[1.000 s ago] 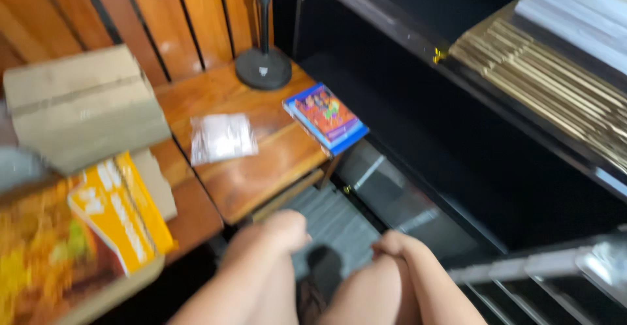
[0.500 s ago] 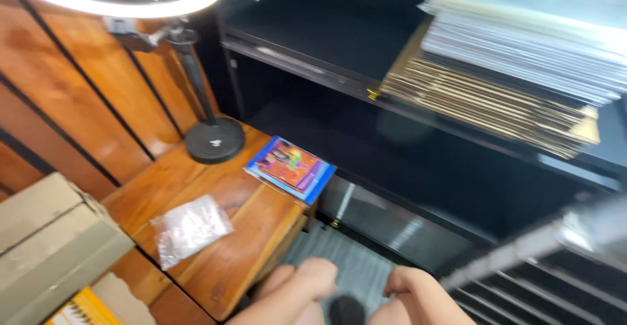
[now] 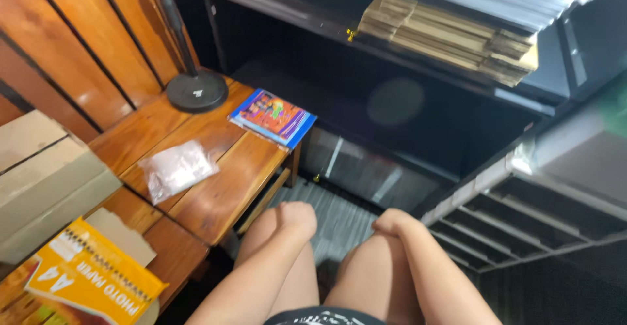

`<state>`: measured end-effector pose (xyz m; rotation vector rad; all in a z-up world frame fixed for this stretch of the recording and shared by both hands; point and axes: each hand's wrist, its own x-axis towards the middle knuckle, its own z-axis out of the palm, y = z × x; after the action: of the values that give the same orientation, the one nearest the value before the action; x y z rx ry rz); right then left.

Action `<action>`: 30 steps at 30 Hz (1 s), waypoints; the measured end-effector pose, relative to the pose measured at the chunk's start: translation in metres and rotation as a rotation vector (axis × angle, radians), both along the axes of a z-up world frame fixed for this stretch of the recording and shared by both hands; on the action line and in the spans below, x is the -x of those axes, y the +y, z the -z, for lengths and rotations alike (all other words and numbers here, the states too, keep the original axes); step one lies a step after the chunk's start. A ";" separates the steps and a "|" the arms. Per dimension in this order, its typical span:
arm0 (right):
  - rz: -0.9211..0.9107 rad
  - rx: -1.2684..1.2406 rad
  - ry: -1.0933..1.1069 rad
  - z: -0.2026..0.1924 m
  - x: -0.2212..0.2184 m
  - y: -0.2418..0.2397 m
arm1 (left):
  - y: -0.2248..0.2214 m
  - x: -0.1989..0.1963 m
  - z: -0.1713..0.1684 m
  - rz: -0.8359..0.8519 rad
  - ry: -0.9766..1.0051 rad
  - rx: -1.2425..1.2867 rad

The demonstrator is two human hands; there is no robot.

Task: The person sits on the floor and organizes stationery items on a low wooden bench. They pick up plastic sleeves, a blue box, and small colorful packages, placing them onto a black shelf unit.

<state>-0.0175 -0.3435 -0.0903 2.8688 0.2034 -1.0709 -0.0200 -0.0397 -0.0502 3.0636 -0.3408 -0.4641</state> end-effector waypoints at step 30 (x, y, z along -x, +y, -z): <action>0.536 -0.261 -0.304 -0.058 -0.014 0.112 | 0.077 -0.015 -0.045 -0.032 -0.034 0.583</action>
<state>-0.0031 -0.2316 -0.0324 3.3739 -0.5080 -0.6739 -0.0052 0.0378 -0.0053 2.5070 -0.3518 -0.2514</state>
